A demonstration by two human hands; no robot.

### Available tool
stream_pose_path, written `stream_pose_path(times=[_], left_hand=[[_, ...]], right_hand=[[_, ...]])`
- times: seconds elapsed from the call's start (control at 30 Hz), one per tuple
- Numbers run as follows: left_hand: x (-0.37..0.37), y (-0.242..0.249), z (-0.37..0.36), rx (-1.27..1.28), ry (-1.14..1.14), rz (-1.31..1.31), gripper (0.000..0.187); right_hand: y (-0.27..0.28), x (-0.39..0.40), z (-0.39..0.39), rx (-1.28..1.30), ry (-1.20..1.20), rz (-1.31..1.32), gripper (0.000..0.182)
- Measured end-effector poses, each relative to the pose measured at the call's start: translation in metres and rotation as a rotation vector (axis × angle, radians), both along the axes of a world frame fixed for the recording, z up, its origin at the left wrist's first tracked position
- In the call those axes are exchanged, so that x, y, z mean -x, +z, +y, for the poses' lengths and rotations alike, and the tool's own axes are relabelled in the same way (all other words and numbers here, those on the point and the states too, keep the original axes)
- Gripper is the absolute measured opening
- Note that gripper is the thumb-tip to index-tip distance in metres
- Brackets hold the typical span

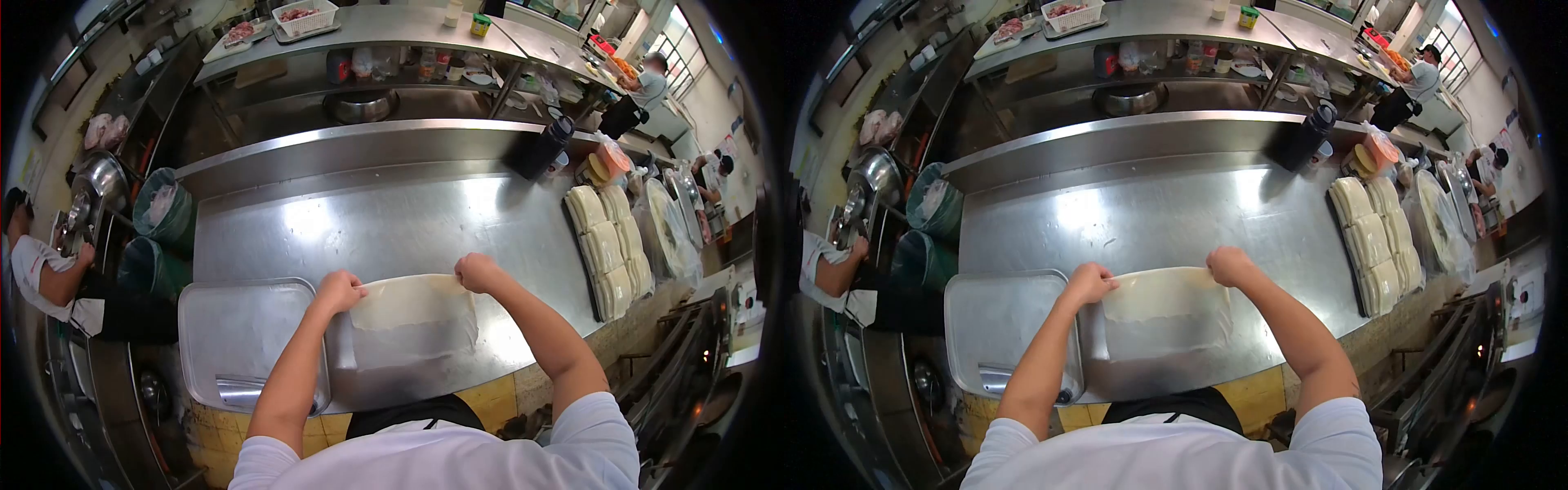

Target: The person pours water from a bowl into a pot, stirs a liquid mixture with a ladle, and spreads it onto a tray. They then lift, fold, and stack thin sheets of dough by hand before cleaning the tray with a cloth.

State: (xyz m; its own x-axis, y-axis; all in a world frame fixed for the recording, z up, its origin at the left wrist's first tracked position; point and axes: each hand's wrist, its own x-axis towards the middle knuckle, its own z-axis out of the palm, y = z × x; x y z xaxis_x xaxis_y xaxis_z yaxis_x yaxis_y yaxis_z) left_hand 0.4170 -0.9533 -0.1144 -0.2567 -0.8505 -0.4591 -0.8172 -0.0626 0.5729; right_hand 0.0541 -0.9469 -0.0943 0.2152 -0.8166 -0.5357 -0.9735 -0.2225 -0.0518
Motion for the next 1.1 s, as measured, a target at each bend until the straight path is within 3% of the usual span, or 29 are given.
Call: stream_pose_path(times=[0.3,0.63,0.83,0.93,1.1], left_hand=[[-0.007,0.055,0.064,0.188,0.117,0.108,0.025],[-0.014,0.074,0.151,0.281,0.202,0.195,0.016],[-0.02,0.025,0.223,0.443,0.099,0.225,0.015],[-0.024,0.008,0.249,0.329,0.041,0.117,0.017],[-0.026,0.013,0.251,0.364,0.267,0.164,0.021]], right_hand=[[0.033,0.024,0.062,0.269,-0.121,-0.263,0.015],[0.061,0.028,0.15,0.434,-0.192,-0.387,0.014],[0.017,0.029,0.232,0.388,-0.185,-0.367,0.017],[-0.004,0.025,0.261,0.316,-0.172,-0.324,0.02],[0.011,-0.013,0.234,0.299,-0.324,-0.388,0.028]])
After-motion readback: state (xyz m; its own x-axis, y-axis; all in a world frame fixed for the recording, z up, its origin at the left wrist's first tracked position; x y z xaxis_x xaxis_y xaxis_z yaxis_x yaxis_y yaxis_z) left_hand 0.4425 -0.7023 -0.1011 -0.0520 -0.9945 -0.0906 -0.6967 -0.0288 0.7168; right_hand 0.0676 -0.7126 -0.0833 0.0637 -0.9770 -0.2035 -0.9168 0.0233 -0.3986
